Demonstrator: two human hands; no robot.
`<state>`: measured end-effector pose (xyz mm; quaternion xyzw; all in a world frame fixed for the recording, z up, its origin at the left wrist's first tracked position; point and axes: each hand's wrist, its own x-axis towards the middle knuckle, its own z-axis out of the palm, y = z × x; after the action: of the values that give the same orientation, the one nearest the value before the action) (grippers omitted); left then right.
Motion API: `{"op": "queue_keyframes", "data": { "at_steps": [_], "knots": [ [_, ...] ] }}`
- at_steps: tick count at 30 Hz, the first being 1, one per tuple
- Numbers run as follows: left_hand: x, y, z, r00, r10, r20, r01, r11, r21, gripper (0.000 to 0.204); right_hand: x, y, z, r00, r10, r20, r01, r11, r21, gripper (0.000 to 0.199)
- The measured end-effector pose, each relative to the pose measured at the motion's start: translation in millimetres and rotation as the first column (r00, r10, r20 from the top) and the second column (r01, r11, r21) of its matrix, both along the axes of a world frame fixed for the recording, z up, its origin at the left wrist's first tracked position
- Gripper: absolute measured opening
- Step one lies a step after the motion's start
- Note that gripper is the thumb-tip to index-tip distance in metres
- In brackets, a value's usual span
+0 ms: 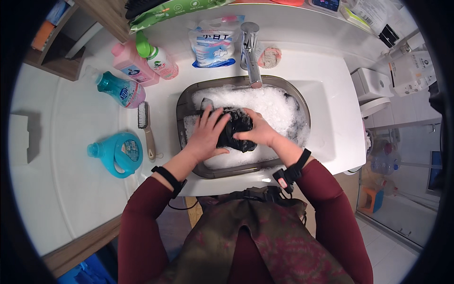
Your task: The person hand washes a dark garment in a sink filled with soapy water. They repeatedly submerge, agitate, and wring the fabric to clean it, then briefly rinse it under running water before returning it to the soapy basin.
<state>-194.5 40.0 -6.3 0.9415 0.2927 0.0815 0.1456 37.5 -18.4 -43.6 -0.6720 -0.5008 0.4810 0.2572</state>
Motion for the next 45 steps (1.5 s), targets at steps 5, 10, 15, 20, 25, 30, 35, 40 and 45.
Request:
{"op": "queue_keyframes", "data": {
  "at_steps": [5, 10, 15, 20, 25, 30, 35, 40, 45],
  "knots": [
    [12.3, -9.5, 10.5, 0.955, 0.145, -0.259, -0.189, 0.97, -0.152, 0.121, -39.1, -37.6, 14.6, 0.887, 0.105, 0.45, -0.242, 0.935, 0.26, 0.116],
    [21.2, -16.7, -7.0, 0.953, 0.119, -0.277, -0.137, 0.989, -0.048, 0.107, -46.2, -40.5, 14.2, 0.896, 0.085, 0.436, -0.155, 0.98, 0.128, 0.12],
    [30.2, 2.4, -27.2, 0.976, 0.056, -0.212, -0.081, 0.991, -0.11, 0.094, -33.3, -25.6, -10.1, 0.944, 0.103, 0.314, -0.103, 0.995, -0.016, 0.115],
    [47.1, 32.7, -38.3, 0.986, -0.022, -0.165, -0.006, 0.986, -0.169, 0.084, -9.8, -7.1, -37.0, 0.99, -0.01, 0.143, 0.006, 1.0, 0.028, 0.098],
    [57.7, 50.9, -44.0, 0.989, -0.046, -0.138, 0.024, 0.987, -0.156, 0.083, 6.0, 10.4, -41.6, 0.996, -0.015, 0.087, 0.011, 0.999, 0.044, 0.099],
    [73.1, 92.4, -27.8, 0.986, -0.017, -0.164, 0.0, 0.995, -0.102, 0.083, 5.8, 55.1, -35.3, 0.991, -0.086, 0.104, 0.088, 0.996, -0.016, 0.11],
    [57.3, 90.9, -15.7, 0.987, -0.084, -0.135, 0.094, 0.993, 0.068, 0.085, 14.8, 49.9, -22.3, 1.0, 0.007, 0.025, -0.011, 0.989, 0.148, 0.118],
    [31.2, 51.3, -17.8, 0.967, -0.234, -0.098, 0.254, 0.874, 0.413, 0.075, 41.8, 25.5, -4.8, 1.0, -0.025, 0.019, 0.021, 0.986, 0.168, 0.132],
    [10.1, 22.3, -0.8, 0.98, -0.18, -0.083, 0.193, 0.961, 0.2, 0.095, 0.8, -1.8, 5.4, 0.993, 0.057, 0.1, -0.073, 0.983, 0.17, 0.118]
  ]
}}
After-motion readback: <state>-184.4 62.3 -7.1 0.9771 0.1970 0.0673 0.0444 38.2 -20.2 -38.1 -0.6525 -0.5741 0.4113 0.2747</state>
